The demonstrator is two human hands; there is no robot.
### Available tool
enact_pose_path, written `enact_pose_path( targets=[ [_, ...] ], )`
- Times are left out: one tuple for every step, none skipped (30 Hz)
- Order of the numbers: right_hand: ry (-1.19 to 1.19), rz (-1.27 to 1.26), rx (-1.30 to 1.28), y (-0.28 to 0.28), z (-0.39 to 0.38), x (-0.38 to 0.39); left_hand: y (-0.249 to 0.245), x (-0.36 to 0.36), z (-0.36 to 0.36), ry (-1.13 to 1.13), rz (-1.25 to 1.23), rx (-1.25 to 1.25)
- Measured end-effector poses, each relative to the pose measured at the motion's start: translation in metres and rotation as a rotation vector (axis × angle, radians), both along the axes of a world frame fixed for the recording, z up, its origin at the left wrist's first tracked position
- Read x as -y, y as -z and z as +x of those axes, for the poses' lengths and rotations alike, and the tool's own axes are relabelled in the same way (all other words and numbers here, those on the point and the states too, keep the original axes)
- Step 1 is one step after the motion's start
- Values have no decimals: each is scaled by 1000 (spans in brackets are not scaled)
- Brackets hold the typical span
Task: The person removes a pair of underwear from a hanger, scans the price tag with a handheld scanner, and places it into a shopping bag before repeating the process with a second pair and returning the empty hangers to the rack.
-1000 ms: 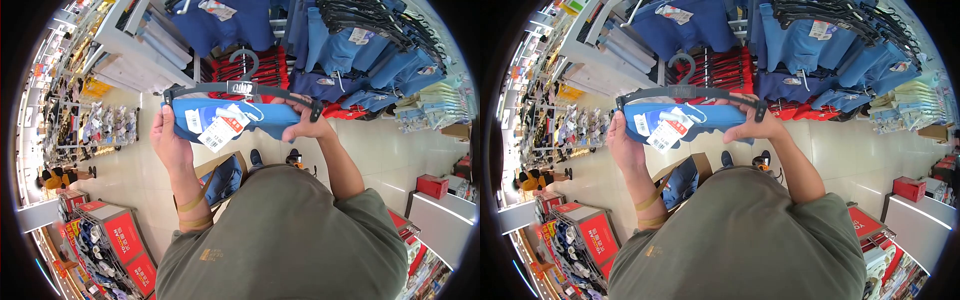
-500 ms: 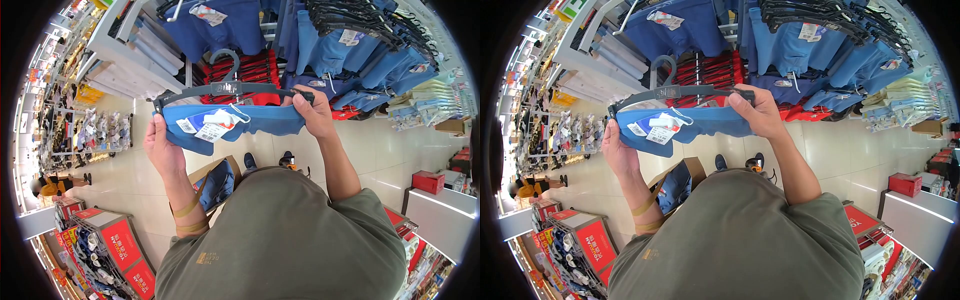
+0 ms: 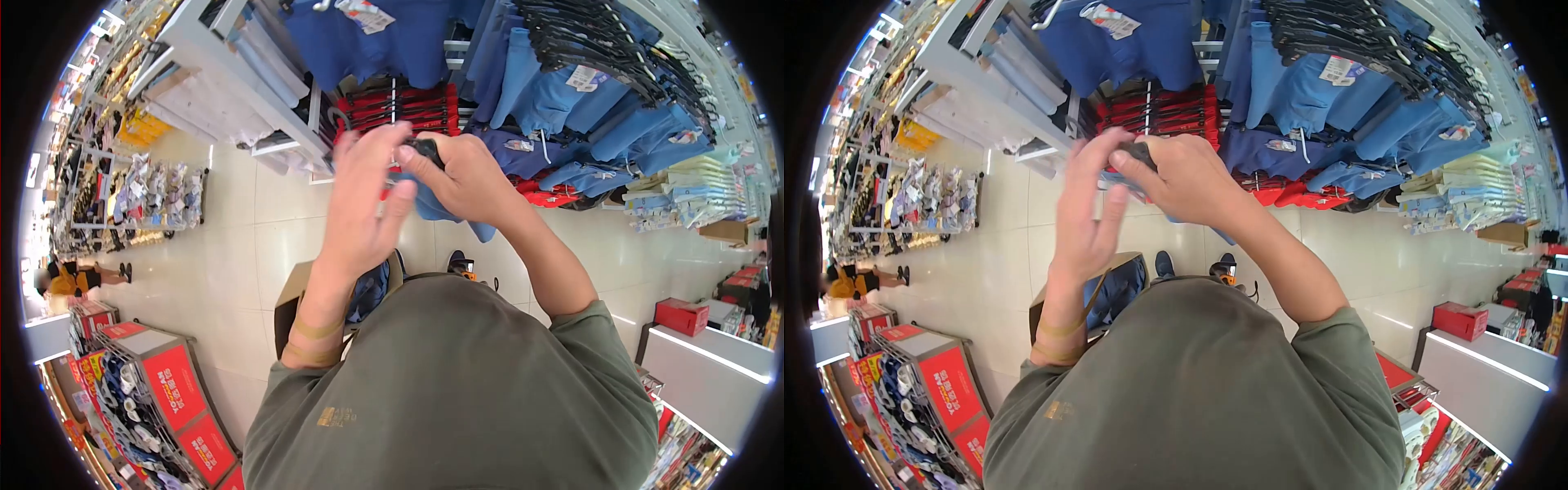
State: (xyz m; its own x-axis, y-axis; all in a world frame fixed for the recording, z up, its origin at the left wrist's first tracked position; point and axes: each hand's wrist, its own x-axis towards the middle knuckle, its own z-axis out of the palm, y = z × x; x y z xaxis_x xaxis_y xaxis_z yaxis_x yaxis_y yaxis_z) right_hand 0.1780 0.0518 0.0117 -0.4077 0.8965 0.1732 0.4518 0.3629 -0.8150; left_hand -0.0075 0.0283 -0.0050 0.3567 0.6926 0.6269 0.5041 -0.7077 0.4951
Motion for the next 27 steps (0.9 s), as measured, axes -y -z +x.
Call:
enact_pose_path(
  targets=[
    [-33, 6, 23, 1, -2, 2, -2, -1, -2, 31, -122, 3],
    [-62, 14, 45, 1, -3, 4, -4, -3, -4, 67, -243, 5],
    [-83, 44, 45, -3, -3, 7, -4, -5, -5, 108, -363, 8],
    [-108, 25, 90, -4, -3, 8, -1, -6, -5, 146, -318, 33],
    [-131, 7, 136, -5, -2, 8, 5, -8, -4, 185, -273, 57],
    [-153, -14, 179, -6, 0, 8, 8, -8, -3, 224, -230, 80],
    [-233, -71, 160, -15, 2, 8, 7, -8, -4, 210, -166, 38],
    [-277, -75, 170, -15, 7, 9, 3, -5, -4, 205, -212, 24],
    [-319, -78, 181, -14, 12, 9, -5, -1, -4, 202, -256, 10],
    [-361, -80, 193, -17, 16, 10, -9, 1, -3, 199, -300, -3],
    [-373, -190, 147, -24, 20, 13, -8, 0, -3, 218, -301, 0],
    [-366, -155, 138, -25, 23, 15, -7, -2, -4, 235, -303, 3],
    [-360, -120, 129, -26, 27, 16, -6, -2, -5, 252, -304, 7],
    [-353, -83, 119, -26, 30, 17, -6, -2, -5, 274, -345, 38],
    [-341, -86, 106, -28, 32, 20, -5, -2, -4, 296, -386, 69],
    [-327, -34, 69, -28, 31, 22, -5, -2, -4, 318, -427, 98],
    [-312, 19, 31, -27, 31, 25, -6, -2, -7, 320, -488, 95],
    [-297, 73, -6, -27, 31, 26, -7, -2, -10, 323, -549, 91],
    [-293, 58, -38, -27, 30, 28, -8, -2, -13, 325, -610, 85],
    [-288, 44, -69, -28, 30, 29, -8, -1, -13, 338, -595, 113],
    [-282, 31, -101, -29, 30, 30, -9, 0, -13, 352, -579, 141],
    [-275, -2, -112, -31, 31, 31, -9, 1, -12, 367, -562, 170],
    [-269, -36, -122, -32, 32, 32, -10, 1, -12, 372, -555, 176],
    [-265, -70, -133, -33, 32, 33, -12, 2, -11, 376, -548, 182],
    [-222, -41, -170, -31, 32, 35, -13, 2, -11, 377, -541, 190],
    [-181, -12, -208, -29, 31, 37, -12, 4, -10, 367, -555, 218],
    [-142, 17, -246, -27, 30, 39, -11, 5, -8, 356, -570, 246]
  ],
)
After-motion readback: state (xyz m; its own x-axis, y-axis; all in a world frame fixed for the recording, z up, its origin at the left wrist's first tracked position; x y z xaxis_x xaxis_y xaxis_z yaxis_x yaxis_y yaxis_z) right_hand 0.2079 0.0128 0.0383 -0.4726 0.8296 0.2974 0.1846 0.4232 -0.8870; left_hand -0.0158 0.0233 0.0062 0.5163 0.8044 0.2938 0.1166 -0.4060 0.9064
